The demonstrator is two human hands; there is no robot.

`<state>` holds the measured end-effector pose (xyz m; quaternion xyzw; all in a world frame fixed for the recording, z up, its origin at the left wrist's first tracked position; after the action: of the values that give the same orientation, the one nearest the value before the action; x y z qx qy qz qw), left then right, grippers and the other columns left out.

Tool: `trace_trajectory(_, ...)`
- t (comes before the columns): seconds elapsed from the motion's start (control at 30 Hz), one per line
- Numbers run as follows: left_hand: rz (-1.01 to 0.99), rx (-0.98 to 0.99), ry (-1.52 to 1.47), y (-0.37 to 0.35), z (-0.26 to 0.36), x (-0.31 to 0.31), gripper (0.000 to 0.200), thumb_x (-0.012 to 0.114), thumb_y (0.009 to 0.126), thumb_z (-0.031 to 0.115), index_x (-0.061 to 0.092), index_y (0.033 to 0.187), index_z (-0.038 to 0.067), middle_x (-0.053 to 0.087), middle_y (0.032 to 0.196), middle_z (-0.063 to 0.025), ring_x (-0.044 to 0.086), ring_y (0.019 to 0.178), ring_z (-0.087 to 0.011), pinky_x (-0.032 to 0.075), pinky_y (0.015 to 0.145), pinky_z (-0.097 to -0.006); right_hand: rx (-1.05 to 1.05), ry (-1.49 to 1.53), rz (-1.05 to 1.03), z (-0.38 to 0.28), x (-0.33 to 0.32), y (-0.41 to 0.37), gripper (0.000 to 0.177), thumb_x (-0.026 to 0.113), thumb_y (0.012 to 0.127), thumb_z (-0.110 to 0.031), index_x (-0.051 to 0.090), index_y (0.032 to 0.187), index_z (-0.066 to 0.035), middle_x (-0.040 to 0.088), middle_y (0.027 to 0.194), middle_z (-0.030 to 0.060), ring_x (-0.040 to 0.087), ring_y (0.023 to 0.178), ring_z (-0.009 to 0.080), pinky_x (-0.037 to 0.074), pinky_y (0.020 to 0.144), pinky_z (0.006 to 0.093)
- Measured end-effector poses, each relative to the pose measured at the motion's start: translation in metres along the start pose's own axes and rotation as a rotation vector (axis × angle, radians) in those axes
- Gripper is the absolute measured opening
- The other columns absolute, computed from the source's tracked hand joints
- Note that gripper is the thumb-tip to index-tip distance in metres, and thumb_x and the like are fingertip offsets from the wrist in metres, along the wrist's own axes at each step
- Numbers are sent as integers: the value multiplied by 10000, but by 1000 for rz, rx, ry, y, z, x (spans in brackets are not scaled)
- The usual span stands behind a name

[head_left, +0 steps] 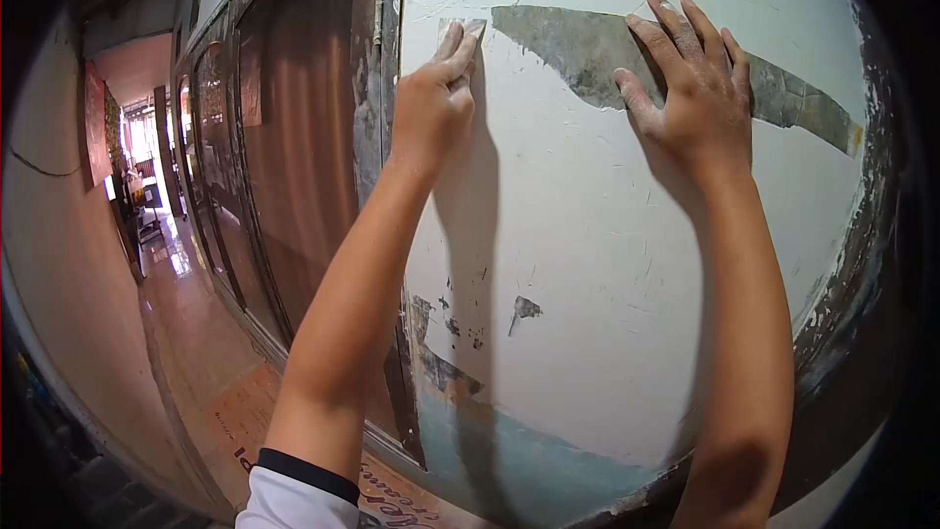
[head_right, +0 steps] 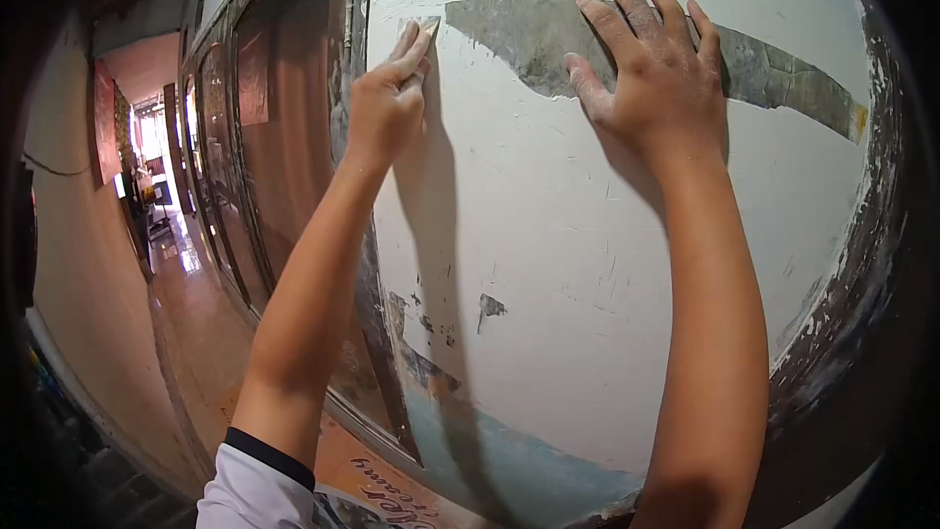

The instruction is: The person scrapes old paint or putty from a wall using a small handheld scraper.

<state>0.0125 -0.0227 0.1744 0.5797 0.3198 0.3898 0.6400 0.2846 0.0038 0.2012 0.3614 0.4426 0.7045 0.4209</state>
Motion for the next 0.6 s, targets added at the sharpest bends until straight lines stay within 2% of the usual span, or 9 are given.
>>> trace_trajectory(0.1, -18, -3, 68, -9, -8, 3, 544, 520, 918, 11, 690, 1416, 150, 562, 1553, -76, 736, 1162, -314, 594, 962, -371, -6, -8, 1, 2, 3, 1, 506, 659, 962, -483, 622, 1446, -340, 500, 1623, -93, 383, 1545, 170, 224, 1320, 477)
trace_trajectory(0.17, -9, 81, 161, 3, 3, -2, 543, 517, 924, 13, 688, 1419, 152, 560, 1557, -78, 747, 1135, -312, 600, 936, -375, 3, -1, 2, 1, 3, 1, 492, 660, 964, -484, 633, 1432, -335, 506, 1620, -90, 389, 1542, 174, 231, 1317, 477)
trace_trajectory(0.23, -74, -61, 78, 13, 4, -3, 524, 520, 943, 21, 687, 1421, 155, 557, 1558, -87, 740, 1158, -306, 603, 948, -375, 12, -2, -8, 0, -2, 2, 481, 658, 968, -484, 641, 1423, -330, 514, 1614, -90, 395, 1537, 175, 232, 1316, 477)
trace_trajectory(0.3, -74, -75, 45, 6, -2, 2, 501, 522, 965, 37, 678, 1428, 147, 562, 1550, -96, 709, 1226, -293, 589, 1008, -366, 2, 9, 3, -1, -2, 1, 479, 657, 970, -482, 641, 1424, -331, 521, 1608, -92, 401, 1533, 173, 232, 1315, 479)
trace_trajectory(0.37, 0, 42, 96, -4, -7, 4, 474, 522, 984, 48, 680, 1422, 135, 569, 1538, -102, 671, 1287, -287, 560, 1071, -355, 6, -7, 7, -1, -3, 0, 481, 657, 971, -484, 638, 1428, -336, 519, 1608, -97, 403, 1531, 168, 233, 1315, 479)
trace_trajectory(0.43, 13, 33, 54, -6, -5, 2, 459, 525, 985, 52, 684, 1410, 123, 575, 1530, -99, 653, 1310, -289, 541, 1099, -348, 14, -11, 4, -1, -1, 0, 484, 659, 970, -486, 635, 1431, -340, 522, 1607, -93, 406, 1529, 168, 237, 1314, 481)
trace_trajectory(0.5, -78, -78, 4, 2, -8, 3, 486, 527, 979, -37, 652, 1437, 72, 539, 1591, -124, 571, 1434, -239, 458, 1157, -280, 4, -34, 4, 0, 2, 2, 487, 657, 970, -495, 634, 1430, -340, 525, 1605, -86, 410, 1527, 169, 242, 1312, 483)
trace_trajectory(0.57, -97, -82, 77, 8, 0, 0, 496, 543, 970, -19, 660, 1436, 103, 546, 1587, -112, 590, 1419, -223, 485, 1104, -262, 12, -27, -6, -3, -3, 0, 488, 656, 968, -498, 635, 1428, -336, 527, 1604, -80, 417, 1522, 178, 250, 1306, 485)
trace_trajectory(0.6, -76, -87, 36, 8, 0, 0, 493, 530, 960, 7, 675, 1420, 111, 561, 1560, -116, 643, 1335, -268, 521, 1064, -303, 14, -26, -8, -2, -1, 0, 488, 656, 968, -498, 635, 1428, -336, 527, 1604, -80, 417, 1522, 178, 250, 1306, 485)
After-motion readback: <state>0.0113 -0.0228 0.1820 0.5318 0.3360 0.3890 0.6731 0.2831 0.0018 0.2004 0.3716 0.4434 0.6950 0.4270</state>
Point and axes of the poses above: each hand's wrist, its own y-axis towards the middle knuckle, its own x-axis out of the palm, z = x × y, the point moved 8 cm from there along y, towards the middle knuckle
